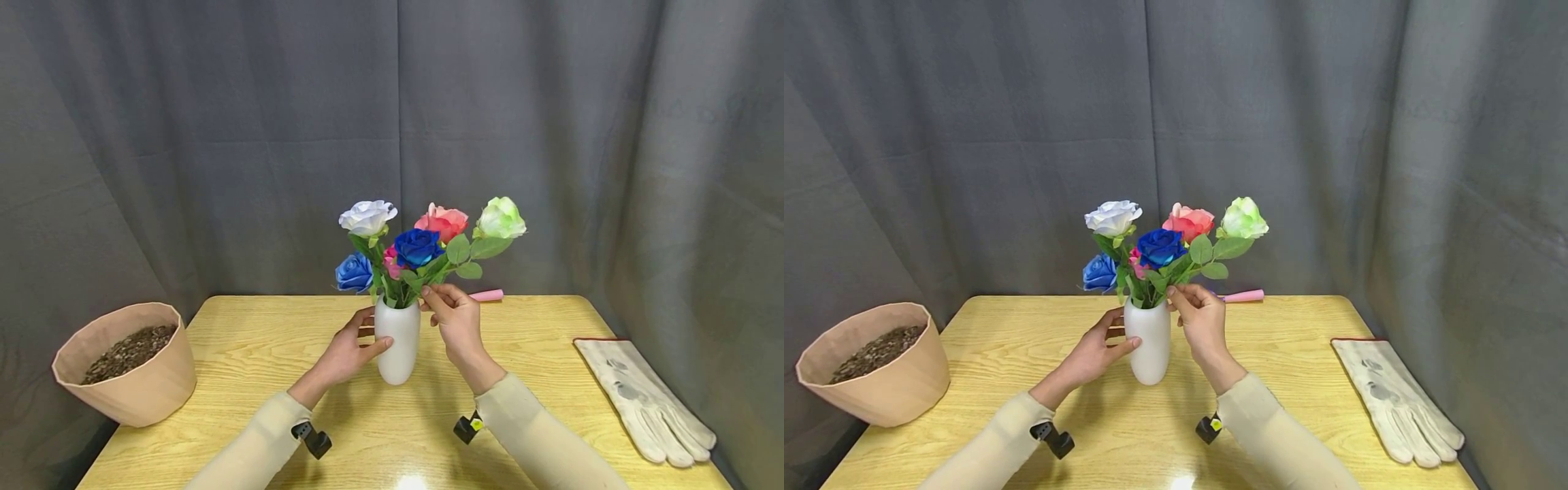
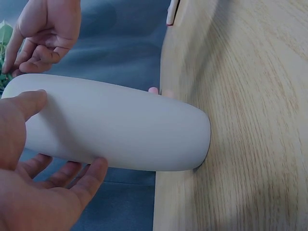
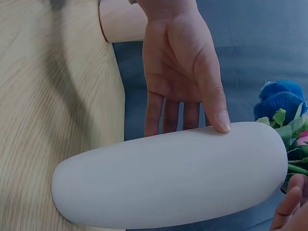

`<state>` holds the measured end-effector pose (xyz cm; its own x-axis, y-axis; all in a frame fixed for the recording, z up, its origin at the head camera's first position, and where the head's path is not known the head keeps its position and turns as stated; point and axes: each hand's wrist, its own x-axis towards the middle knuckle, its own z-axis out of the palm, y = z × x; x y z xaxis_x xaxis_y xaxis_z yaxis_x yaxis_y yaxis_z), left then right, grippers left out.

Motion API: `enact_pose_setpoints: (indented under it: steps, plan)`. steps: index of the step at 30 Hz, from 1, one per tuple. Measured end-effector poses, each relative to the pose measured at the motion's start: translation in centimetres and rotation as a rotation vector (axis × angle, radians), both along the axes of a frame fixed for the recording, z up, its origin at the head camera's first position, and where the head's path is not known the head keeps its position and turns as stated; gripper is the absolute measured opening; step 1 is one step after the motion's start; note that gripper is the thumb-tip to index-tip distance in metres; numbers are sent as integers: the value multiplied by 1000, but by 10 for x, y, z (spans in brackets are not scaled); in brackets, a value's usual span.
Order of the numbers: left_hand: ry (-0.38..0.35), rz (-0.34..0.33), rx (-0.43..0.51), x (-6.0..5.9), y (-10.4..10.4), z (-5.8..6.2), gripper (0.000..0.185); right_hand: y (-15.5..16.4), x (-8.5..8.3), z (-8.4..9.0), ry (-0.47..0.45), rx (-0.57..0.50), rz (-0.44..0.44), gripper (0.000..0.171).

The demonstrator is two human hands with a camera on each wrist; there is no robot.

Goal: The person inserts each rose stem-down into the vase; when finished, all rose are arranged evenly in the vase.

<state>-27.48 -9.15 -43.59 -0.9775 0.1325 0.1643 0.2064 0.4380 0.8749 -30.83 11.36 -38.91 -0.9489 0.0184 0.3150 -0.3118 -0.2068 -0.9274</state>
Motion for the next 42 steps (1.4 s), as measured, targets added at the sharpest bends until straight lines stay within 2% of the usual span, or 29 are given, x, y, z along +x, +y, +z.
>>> enact_pose_setpoints:
  steps: [7, 14, 24, 28, 35, 42]
  plan:
    - [1, -3, 4, 0, -1, -1, 72, 1, 2, 0, -13, -30, -2, 12]
    - [1, -7, 13, -2, -1, -4, 71, 1, 3, 5, 29, -44, -24, 24]
    - [5, -9, 11, -2, -1, -3, 70, 1, 0, 5, 60, -26, -22, 10]
    - [0, -6, 9, -1, 0, -2, 71, -1, -2, 1, 84, 14, -32, 11]
    - [0, -11, 8, -1, -1, -2, 71, -4, -4, -8, 38, 132, -29, 14]
    - [3, -8, 10, -1, -1, -2, 70, -5, -2, -6, 39, 47, -41, 16]
